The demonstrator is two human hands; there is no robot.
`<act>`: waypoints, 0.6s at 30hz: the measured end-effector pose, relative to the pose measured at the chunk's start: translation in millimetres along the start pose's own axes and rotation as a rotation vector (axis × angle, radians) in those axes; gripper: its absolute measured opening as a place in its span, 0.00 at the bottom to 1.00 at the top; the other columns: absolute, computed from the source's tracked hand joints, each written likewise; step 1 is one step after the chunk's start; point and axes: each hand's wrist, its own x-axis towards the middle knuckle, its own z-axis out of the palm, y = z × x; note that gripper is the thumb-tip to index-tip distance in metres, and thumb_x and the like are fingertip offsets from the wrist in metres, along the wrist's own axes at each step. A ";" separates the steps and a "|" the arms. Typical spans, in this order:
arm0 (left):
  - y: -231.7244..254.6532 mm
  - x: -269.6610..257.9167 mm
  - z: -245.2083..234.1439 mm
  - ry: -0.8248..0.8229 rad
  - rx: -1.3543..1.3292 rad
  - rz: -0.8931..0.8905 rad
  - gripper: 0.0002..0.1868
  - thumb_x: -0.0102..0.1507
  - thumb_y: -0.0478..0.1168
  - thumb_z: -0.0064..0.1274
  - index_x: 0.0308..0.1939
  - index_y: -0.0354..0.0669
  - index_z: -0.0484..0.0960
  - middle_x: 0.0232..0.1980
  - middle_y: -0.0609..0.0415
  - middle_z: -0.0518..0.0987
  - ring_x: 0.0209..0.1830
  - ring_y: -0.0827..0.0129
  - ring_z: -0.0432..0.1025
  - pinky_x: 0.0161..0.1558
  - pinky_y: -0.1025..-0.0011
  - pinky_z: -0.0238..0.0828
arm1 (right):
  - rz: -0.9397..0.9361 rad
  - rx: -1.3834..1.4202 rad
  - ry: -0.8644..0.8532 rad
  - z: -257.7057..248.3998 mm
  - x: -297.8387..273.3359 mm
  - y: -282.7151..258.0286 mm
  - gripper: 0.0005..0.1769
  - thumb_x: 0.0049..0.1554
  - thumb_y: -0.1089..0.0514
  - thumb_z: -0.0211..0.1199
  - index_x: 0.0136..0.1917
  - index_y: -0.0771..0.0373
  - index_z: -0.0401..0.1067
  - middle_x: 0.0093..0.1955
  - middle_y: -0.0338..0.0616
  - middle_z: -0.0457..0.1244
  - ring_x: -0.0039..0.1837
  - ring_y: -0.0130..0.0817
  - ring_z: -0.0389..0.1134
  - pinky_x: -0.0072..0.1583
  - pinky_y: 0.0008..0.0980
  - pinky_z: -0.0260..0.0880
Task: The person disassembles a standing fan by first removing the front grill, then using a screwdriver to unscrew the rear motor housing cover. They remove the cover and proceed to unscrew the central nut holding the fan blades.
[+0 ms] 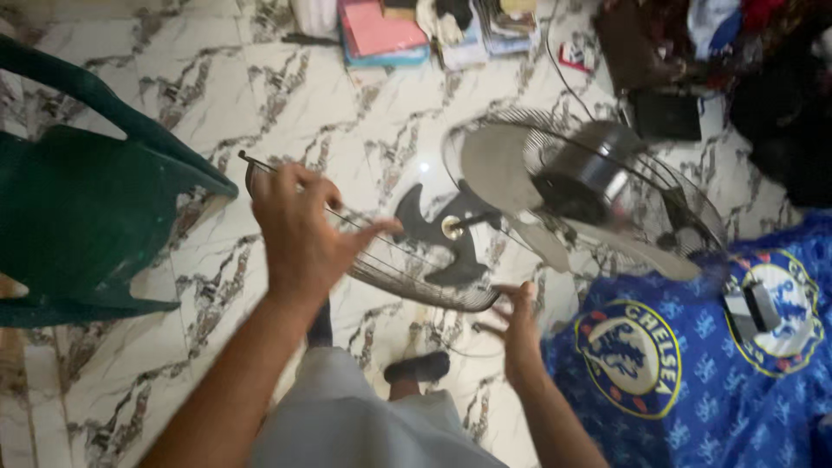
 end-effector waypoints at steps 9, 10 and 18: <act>-79.4 -2.3 -28.8 -0.166 -0.092 0.096 0.34 0.48 0.67 0.71 0.33 0.40 0.79 0.47 0.48 0.68 0.55 0.52 0.60 0.59 0.48 0.57 | 0.724 0.473 -0.390 159.8 48.0 82.3 0.27 0.67 0.54 0.52 0.73 0.71 0.55 0.73 0.66 0.58 0.73 0.56 0.64 0.70 0.51 0.68; -92.1 -0.2 -28.1 -0.170 -0.072 0.100 0.32 0.49 0.64 0.71 0.32 0.40 0.79 0.47 0.47 0.68 0.55 0.52 0.59 0.58 0.48 0.56 | 0.682 0.477 -0.342 167.7 58.9 91.9 0.25 0.66 0.54 0.51 0.71 0.70 0.57 0.71 0.64 0.59 0.71 0.54 0.64 0.68 0.50 0.68; -193.0 -5.9 9.8 -0.212 -0.036 -0.029 0.19 0.62 0.47 0.69 0.33 0.38 0.77 0.53 0.42 0.66 0.57 0.49 0.58 0.61 0.50 0.58 | 0.571 0.446 -0.068 223.2 113.6 78.4 0.08 0.64 0.61 0.51 0.54 0.66 0.57 0.67 0.65 0.53 0.65 0.54 0.63 0.66 0.48 0.71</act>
